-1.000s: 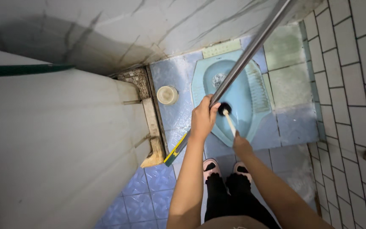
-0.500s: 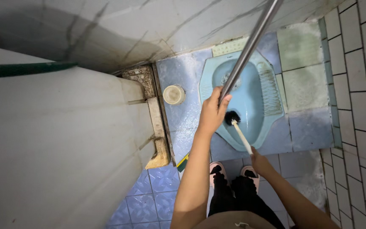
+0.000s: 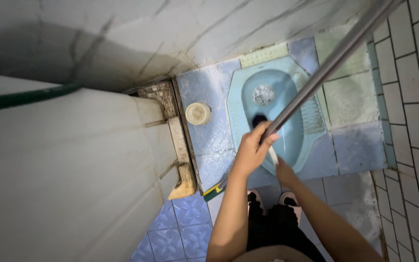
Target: The person cleans a squat toilet and the bathroom floor using a brush to scrub the bowl and a squeegee to move water across the tiles. They pour water from a dipper to rinse the surfaces.
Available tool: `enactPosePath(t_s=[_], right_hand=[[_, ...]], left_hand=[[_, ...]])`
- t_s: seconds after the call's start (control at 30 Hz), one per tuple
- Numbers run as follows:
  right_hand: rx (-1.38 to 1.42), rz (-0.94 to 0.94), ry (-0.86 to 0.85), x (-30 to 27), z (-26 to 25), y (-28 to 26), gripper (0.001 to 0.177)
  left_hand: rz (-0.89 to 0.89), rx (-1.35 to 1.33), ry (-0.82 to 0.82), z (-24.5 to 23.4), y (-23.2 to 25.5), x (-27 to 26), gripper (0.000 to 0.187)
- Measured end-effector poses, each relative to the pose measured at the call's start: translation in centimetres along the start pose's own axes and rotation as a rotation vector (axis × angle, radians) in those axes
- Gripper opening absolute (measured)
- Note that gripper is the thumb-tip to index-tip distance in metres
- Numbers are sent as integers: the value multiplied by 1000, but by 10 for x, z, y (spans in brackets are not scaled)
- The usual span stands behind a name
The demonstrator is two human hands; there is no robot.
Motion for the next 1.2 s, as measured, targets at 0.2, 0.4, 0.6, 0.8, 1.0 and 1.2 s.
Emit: enactPosePath(t_s=[0.2,0.4,0.6,0.8,1.0,1.2], right_hand=[[21,300,-136,-47,7,32,44],[349,274,-179,157,44,-28,32],[-150,134,100,130,22,7,39],[-76,165,-139,176,16,7,33],[-31,140,-199,186,1,12,34],[-247,182,-28,189,-9,32,35]], left_hand=[[51,-152,45,-19,2,-1,33],[-57,-302,53,-13,-18,-1,36],[-67,-319,64,-7,-25,0,35],[-75,-316,110,-3,-23,3,38],[-44,-307,125,1,-22,3,40],[-80,-308,158,-2,-29,-6,43]])
Point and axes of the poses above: each hand's wrist, its own x-axis towards the middle knuckle, its own z-axis out of the palm, y = z × x, the point moved 4 cm from there along x, towards the middle knuckle, and after that the axes turned 3 degrees about x, right-handed, at the moved point
